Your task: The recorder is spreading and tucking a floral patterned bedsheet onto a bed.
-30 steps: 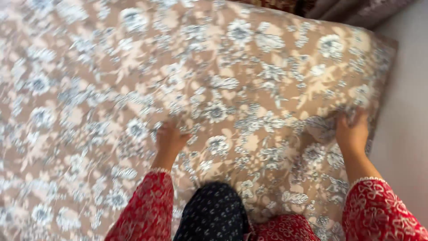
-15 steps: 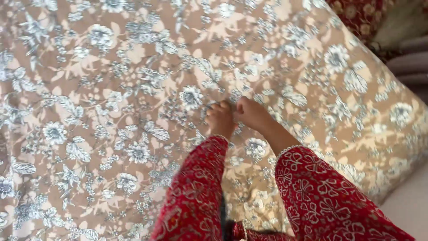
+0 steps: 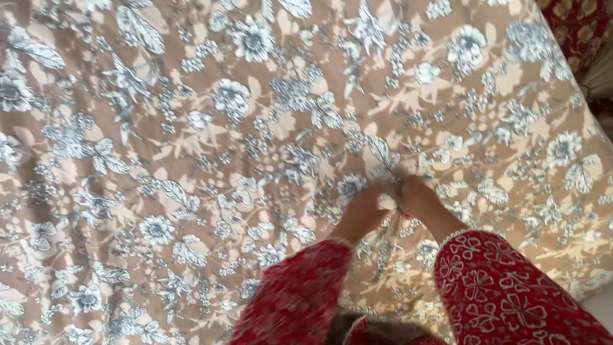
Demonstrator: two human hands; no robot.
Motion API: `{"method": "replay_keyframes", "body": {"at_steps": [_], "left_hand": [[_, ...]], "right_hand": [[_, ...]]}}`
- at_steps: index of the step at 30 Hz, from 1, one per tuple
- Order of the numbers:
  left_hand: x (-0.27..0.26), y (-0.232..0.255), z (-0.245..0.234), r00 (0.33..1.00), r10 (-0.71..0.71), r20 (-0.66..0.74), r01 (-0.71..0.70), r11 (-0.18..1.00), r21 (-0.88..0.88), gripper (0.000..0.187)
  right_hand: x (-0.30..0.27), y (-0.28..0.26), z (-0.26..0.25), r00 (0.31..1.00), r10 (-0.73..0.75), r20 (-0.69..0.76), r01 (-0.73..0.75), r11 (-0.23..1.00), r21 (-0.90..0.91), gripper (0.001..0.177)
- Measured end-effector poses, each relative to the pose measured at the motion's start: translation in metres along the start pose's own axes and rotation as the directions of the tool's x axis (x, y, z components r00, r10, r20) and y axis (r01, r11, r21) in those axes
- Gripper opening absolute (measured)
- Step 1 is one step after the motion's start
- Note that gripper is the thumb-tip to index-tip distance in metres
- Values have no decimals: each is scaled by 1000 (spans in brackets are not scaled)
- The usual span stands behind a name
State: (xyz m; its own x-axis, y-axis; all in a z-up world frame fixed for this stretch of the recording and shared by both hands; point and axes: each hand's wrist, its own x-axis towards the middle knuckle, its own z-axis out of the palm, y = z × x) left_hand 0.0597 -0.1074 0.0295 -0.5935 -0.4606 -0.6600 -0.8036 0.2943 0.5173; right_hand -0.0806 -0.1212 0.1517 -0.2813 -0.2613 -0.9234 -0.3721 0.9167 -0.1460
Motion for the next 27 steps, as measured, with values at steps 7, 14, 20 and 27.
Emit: {"method": "replay_keyframes", "body": {"at_steps": [7,14,20,27], "left_hand": [[-36,-102,-111,908,-40,-416,60,998,36,21],[-74,-157,-121,852,-137,-505,-8,962,-273,18],[-253,-219,-102,659,-308,-686,91,938,-333,12],[-553,-281,66,241,-545,-803,304,828,-471,12]], "right_hand": [[79,78,35,991,130,32,-126,987,-99,35],[177,172,43,766,-539,350,564,304,-768,16],[172,149,32,994,-72,79,74,997,-29,24],[308,179,-23,950,-95,298,30,976,218,33]]}}
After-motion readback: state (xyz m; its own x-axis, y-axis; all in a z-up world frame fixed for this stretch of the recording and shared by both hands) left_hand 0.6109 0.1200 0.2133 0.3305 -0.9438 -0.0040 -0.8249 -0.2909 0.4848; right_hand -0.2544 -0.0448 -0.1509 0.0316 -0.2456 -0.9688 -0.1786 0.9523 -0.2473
